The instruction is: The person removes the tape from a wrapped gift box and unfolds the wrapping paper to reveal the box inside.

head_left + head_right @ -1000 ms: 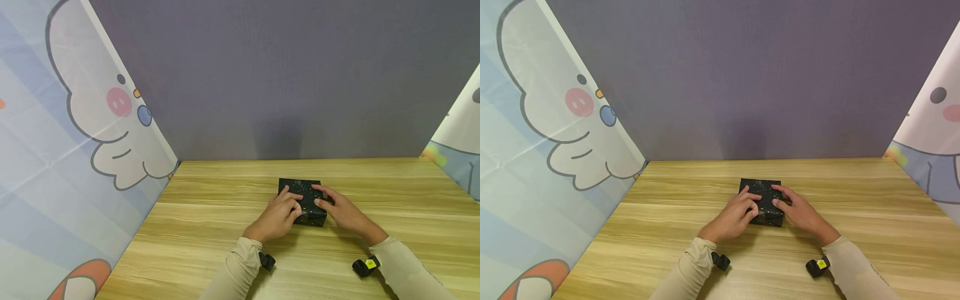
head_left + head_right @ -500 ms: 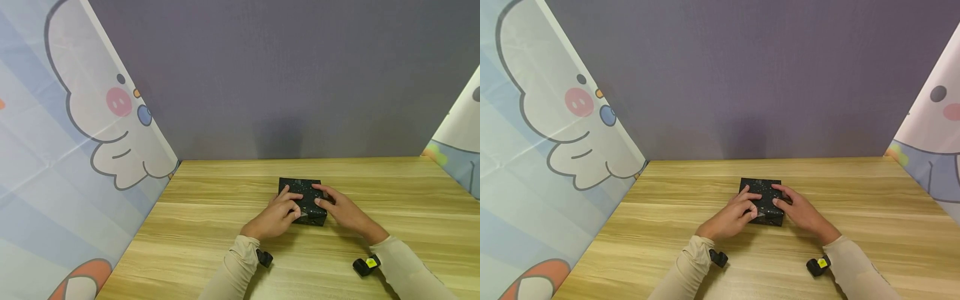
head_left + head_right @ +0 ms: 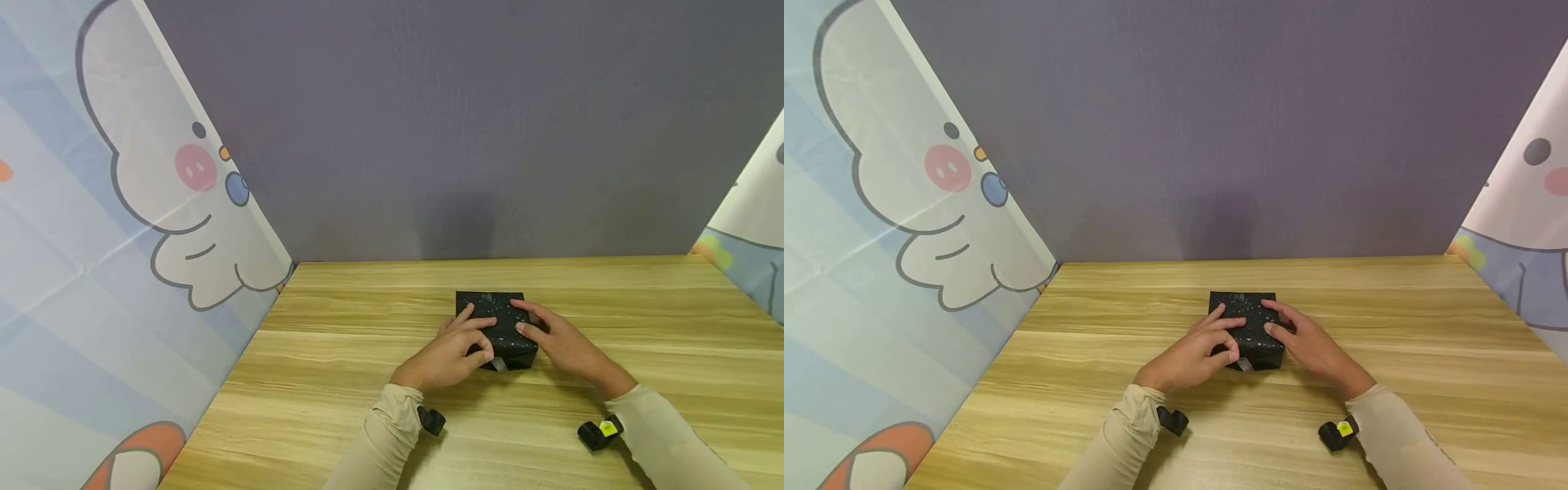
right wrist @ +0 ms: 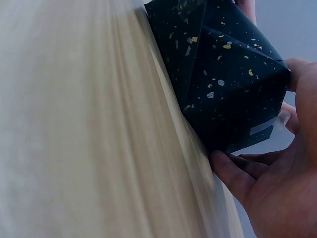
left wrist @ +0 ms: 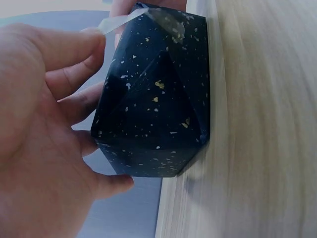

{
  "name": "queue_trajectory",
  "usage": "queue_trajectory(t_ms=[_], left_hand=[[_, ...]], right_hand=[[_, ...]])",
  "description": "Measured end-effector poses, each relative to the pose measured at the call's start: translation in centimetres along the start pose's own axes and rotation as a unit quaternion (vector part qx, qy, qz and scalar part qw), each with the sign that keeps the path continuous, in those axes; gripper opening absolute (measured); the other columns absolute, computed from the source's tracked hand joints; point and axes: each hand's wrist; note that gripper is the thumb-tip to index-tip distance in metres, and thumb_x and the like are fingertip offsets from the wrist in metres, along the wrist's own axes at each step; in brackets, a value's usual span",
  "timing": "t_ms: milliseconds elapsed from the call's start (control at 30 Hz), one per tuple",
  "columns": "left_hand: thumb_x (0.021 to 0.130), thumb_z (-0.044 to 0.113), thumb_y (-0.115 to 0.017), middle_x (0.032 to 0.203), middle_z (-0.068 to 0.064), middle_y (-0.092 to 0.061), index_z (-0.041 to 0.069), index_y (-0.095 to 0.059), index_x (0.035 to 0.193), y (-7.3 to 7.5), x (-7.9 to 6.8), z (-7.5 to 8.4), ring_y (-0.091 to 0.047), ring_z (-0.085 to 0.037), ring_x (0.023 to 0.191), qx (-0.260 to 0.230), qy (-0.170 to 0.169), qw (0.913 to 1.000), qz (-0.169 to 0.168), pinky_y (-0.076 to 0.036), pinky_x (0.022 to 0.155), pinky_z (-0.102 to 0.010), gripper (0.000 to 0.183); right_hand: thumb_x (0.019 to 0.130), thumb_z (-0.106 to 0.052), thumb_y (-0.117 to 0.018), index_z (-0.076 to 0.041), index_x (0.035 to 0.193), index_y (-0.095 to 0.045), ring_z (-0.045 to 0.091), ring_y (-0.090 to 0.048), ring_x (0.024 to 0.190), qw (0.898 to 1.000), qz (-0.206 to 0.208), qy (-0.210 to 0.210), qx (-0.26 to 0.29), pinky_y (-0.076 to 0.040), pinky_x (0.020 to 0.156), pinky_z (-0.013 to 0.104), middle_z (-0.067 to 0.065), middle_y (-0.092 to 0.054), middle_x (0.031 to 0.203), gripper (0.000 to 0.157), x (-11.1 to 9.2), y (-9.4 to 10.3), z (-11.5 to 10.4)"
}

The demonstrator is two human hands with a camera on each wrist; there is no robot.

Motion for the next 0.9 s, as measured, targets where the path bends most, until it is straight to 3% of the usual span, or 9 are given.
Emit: queue_trajectory(t_ms=[167,367,633,700,800,900], left_hand=[[0.104,0.031,-0.058,0.156,0.011,-0.037,0.03,-0.068,0.09,0.1,-0.1,-0.1,-0.003,-0.023,0.153,-0.007,0.01,0.9999,-0.005,-0.012,0.117,-0.064,0.016],[0.106,0.036,-0.053,0.155,0.012,-0.038,0.03,-0.066,0.091,0.2,-0.2,-0.4,-0.004,-0.022,0.153,-0.031,0.009,0.9995,-0.004,-0.012,0.117,-0.063,0.02],[0.104,0.034,-0.056,0.15,0.013,-0.045,0.028,-0.065,0.091,0.1,0.0,-0.4,-0.012,-0.022,0.152,-0.036,0.01,0.9991,0.021,-0.02,0.119,-0.054,0.017],[0.104,0.035,-0.057,0.148,0.012,-0.047,0.027,-0.064,0.095,0.0,0.1,-0.1,-0.015,-0.022,0.152,-0.016,0.017,0.9994,0.027,-0.02,0.118,-0.057,0.014],[0.103,0.038,-0.058,0.147,0.011,-0.049,0.027,-0.067,0.11,-0.1,0.3,0.6,-0.023,-0.023,0.15,0.062,0.025,0.9971,0.038,-0.021,0.115,-0.063,0.016],[0.102,0.044,-0.058,0.145,0.012,-0.052,0.029,-0.066,0.126,-0.3,0.4,1.2,-0.031,-0.024,0.147,0.168,0.029,0.9844,0.044,-0.022,0.113,-0.066,0.03]], right_hand=[[0.107,-0.038,-0.05,-0.014,0.157,-0.037,0.04,-0.057,0.12,1.0,0.002,0.0,0.0,-0.049,0.092,0.059,0.027,-0.047,0.145,0.057,0.1,0.0,0.0],[0.107,-0.038,-0.05,-0.013,0.156,-0.037,0.039,-0.058,0.119,1.0,0.004,-0.001,-0.002,-0.049,0.091,0.059,0.027,-0.049,0.142,0.057,0.1,0.0,0.0],[0.107,-0.038,-0.05,-0.013,0.156,-0.037,0.041,-0.057,0.119,1.0,0.009,0.002,-0.008,-0.049,0.091,0.06,0.028,-0.049,0.142,0.057,0.1,0.1,-0.1],[0.106,-0.037,-0.051,-0.013,0.156,-0.038,0.039,-0.058,0.117,1.0,0.012,0.002,-0.012,-0.05,0.09,0.058,0.027,-0.051,0.14,0.056,0.1,0.0,0.0],[0.106,-0.037,-0.052,-0.014,0.155,-0.039,0.038,-0.059,0.115,1.0,0.015,0.003,-0.015,-0.051,0.087,0.055,0.026,-0.053,0.138,0.056,0.1,0.0,0.1],[0.106,-0.036,-0.052,-0.013,0.155,-0.04,0.042,-0.057,0.119,1.0,0.015,0.003,-0.009,-0.05,0.089,0.056,0.029,-0.043,0.147,0.055,0.1,0.0,0.1]])
Point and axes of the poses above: each hand's wrist, its own x-axis towards the middle knuckle, its own y-axis out of the back of the hand, z = x × y
